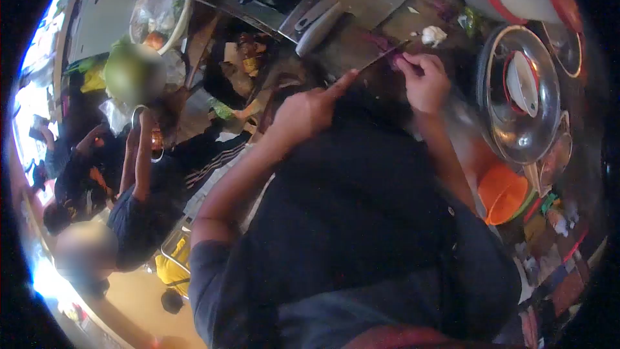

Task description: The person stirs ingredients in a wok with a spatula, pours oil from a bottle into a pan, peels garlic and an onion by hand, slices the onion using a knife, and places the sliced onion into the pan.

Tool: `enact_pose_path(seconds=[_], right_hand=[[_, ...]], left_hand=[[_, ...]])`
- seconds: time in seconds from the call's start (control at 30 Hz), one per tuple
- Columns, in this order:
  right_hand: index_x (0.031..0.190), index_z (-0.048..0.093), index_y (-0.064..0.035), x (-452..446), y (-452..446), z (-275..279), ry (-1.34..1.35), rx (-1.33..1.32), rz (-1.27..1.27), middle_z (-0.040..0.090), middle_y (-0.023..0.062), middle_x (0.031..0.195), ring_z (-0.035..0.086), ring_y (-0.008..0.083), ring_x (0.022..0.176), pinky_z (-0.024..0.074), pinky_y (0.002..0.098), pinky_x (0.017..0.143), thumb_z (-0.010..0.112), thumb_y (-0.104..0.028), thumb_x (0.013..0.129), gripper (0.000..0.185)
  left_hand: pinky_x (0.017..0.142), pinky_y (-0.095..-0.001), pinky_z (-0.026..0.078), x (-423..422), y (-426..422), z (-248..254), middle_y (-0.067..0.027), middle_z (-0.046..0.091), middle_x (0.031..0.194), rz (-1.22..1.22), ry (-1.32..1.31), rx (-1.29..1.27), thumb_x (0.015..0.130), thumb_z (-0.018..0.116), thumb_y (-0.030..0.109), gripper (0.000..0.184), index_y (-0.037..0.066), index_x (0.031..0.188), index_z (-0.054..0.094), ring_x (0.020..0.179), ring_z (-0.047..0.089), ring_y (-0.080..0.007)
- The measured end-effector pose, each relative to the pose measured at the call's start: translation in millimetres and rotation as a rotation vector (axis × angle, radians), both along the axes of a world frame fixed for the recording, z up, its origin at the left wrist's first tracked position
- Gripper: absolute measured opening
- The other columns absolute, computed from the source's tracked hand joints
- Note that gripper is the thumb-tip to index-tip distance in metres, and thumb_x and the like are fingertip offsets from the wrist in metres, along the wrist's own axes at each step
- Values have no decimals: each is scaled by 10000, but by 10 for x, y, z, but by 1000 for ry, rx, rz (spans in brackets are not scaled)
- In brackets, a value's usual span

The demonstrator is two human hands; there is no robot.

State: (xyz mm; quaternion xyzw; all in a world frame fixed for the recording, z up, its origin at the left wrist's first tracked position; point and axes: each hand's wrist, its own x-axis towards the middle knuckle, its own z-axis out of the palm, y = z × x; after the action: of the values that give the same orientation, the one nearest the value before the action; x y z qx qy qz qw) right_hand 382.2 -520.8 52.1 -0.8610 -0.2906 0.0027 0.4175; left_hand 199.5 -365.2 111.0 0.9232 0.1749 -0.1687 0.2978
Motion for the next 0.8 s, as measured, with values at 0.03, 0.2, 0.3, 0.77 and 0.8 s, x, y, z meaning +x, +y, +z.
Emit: enact_pose_path(seconds=[0.03, 0.2, 0.3, 0.77, 0.8], right_hand=[[830, 686, -90, -2, 9, 19, -4, -17, -1, 619, 78, 804, 613, 247, 761, 497, 334, 672, 812, -165, 657, 226], [805, 671, -91, 22, 54, 19, 44, -50, -10, 620, 90, 823, 607, 288, 784, 495, 360, 707, 801, -145, 675, 192], [858, 654, -74, 66, -13, -94, 41, 47, -5, 630, 111, 873, 613, 305, 818, 499, 367, 734, 793, -180, 692, 240], [1020, 613, -11, 148, -92, 5, 405, -181, 240, 616, 116, 995, 581, 231, 923, 447, 363, 865, 772, -197, 744, 369], [1008, 596, -8, 147, -51, 100, 407, -218, 248, 609, 108, 982, 579, 218, 898, 452, 350, 850, 770, -180, 748, 356]], left_hand=[[500, -475, 502, 25, -11, -51, -166, 613, 718, 11, 7, 10, 792, 506, 88, 751, 377, 1439, 256, 561, 618, -351], [568, -479, 523, 86, -52, -225, -181, 617, 736, -13, -66, 16, 809, 488, 92, 737, 348, 1451, 233, 625, 636, -358], [571, -480, 523, -140, -61, -208, -181, 614, 725, -2, -3, -2, 814, 479, 97, 728, 344, 1452, 231, 640, 640, -359], [577, -443, 507, -265, 109, -5, -185, 611, 738, 140, 156, -109, 858, 442, 190, 619, 433, 1410, 303, 649, 632, -351], [576, -442, 507, -280, 123, -22, -183, 613, 746, 128, 137, -118, 864, 437, 197, 616, 435, 1413, 292, 653, 635, -352]])
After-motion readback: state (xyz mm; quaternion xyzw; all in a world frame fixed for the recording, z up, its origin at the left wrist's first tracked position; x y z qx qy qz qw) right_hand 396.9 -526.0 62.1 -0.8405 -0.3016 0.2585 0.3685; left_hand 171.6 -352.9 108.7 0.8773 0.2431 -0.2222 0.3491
